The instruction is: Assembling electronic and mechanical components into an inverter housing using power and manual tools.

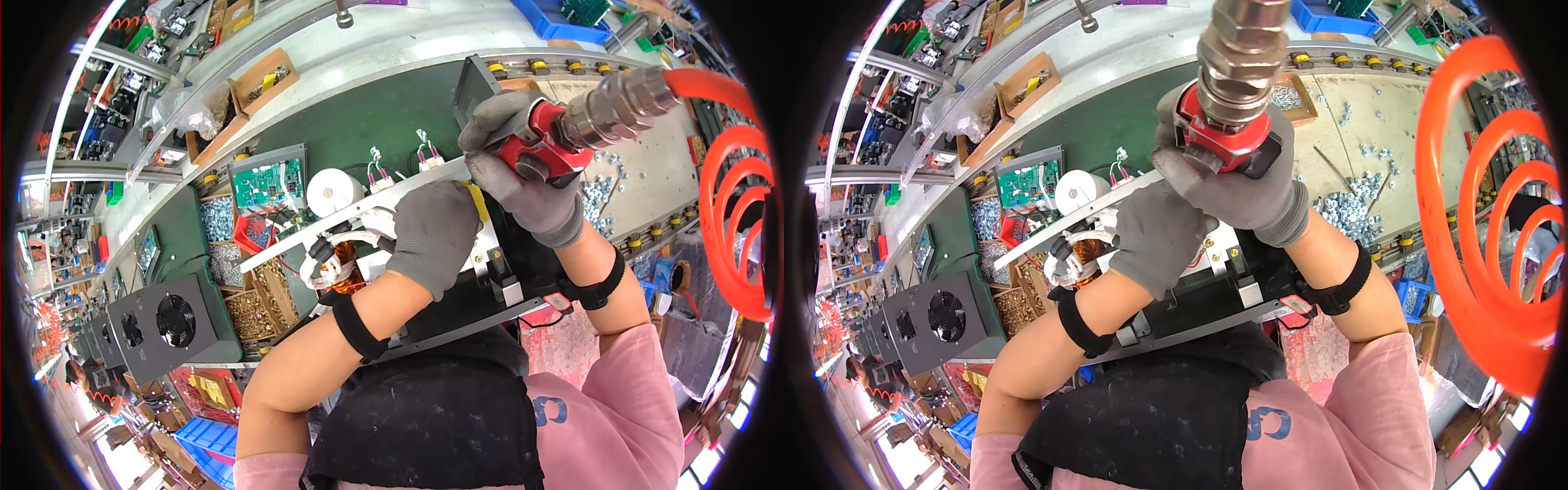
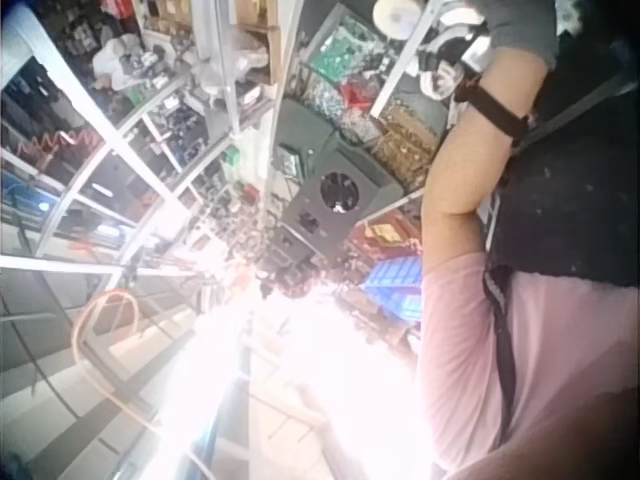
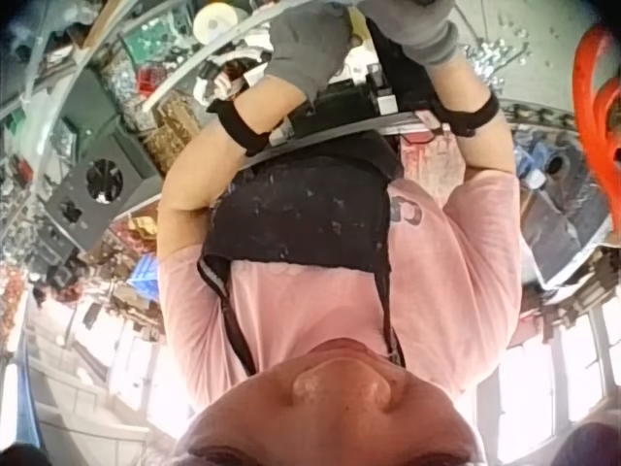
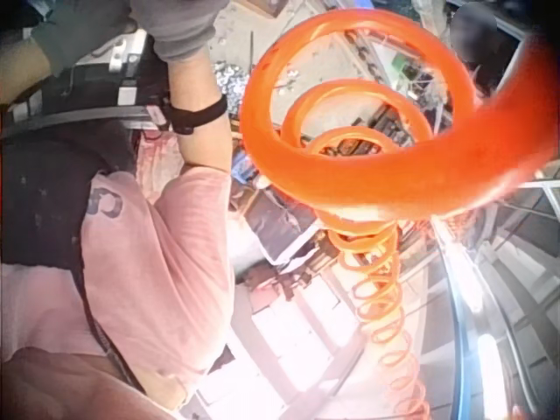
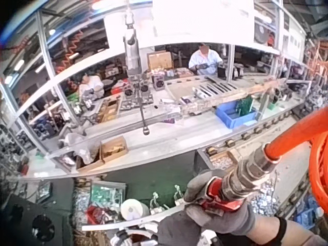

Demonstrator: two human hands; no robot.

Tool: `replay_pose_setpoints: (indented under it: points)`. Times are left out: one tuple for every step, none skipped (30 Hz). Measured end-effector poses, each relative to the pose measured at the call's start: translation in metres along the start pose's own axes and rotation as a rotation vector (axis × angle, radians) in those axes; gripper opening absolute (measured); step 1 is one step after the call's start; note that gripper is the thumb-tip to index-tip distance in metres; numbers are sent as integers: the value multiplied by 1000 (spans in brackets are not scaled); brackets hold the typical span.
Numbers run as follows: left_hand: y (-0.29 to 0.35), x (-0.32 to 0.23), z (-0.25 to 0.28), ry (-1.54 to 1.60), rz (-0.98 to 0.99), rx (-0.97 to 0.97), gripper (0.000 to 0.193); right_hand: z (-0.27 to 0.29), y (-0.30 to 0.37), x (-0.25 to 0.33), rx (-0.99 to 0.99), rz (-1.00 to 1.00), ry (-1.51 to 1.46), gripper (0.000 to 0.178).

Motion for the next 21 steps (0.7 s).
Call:
replay_pose_setpoints:
  points:
    - [0, -1, 3, -4, -13, 57, 16, -2, 0, 1, 3, 3, 4, 35]
    - [-1, -1, 3, -3, -7, 46, 16, -3, -1, 1, 19, -13, -8, 35]
    - [-1, 0, 4, -16, 4, 75, 15, -4, -2, 2, 34, -30, -19, 35]
    - [-1, 0, 4, -29, 15, 103, 15, -5, -1, 4, 42, -23, -11, 35]
    - [1, 2, 2, -31, 30, 90, 15, -8, 3, 7, -20, -91, -144, 33]
    - [2, 3, 0, -47, 10, 54, 15, -10, 6, 10, -82, -161, -277, 32]
    - [4, 4, -2, -64, -11, 20, 14, -6, 10, 16, -61, -96, -262, 32]
    - [4, 5, 5, -19, -2, 126, 35, -2, 16, 21, -92, -77, -288, 34]
    - [8, 5, 13, -17, -1, 123, 35, 2, 23, 30, -130, -60, -308, 37]
    - [12, 7, 22, 56, -11, 65, 33, 6, 31, 38, -141, -11, -296, 39]
    - [18, 11, 27, 125, -18, 8, 31, 11, 36, 46, -150, 41, -288, 41]
    - [24, 19, 28, 224, -27, -12, 26, 17, 38, 51, -130, 153, -253, 42]
    - [28, 28, 31, 221, -24, -12, 26, 19, 40, 54, -110, 265, -217, 42]
    - [30, 36, 34, 841, 111, 26, 25, 17, 44, 59, -184, 308, -193, 43]
    - [30, 37, 37, 1458, 254, 72, 25, 17, 47, 63, -192, 308, -186, 43]
    - [32, 34, 40, 1702, 304, 17, 27, 18, 50, 68, -194, 338, -211, 43]
    - [34, 32, 38, 1699, 302, 18, 27, 17, 51, 72, -191, 372, -243, 43]
    - [34, 31, 31, 1874, 361, -35, 29, 14, 52, 75, -185, 373, -256, 42]
    - [35, 29, 28, 2049, 421, -92, 31, 13, 53, 77, -187, 376, -256, 42]
    - [35, 26, 30, 2078, 457, -89, 35, 12, 53, 78, -181, 378, -286, 42]
    - [35, 24, 30, 2078, 457, -88, 35, 11, 54, 78, -174, 381, -317, 42]
Point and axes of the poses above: each hand's wrist, its own y-axis away from the middle knuckle, its own z-axis out of the back of the hand, x = y × z, the point moved 1 cm from there along -y, towards the middle knuckle, and after that the axes turned 13 degrees about -z, right-handed, at the moved point
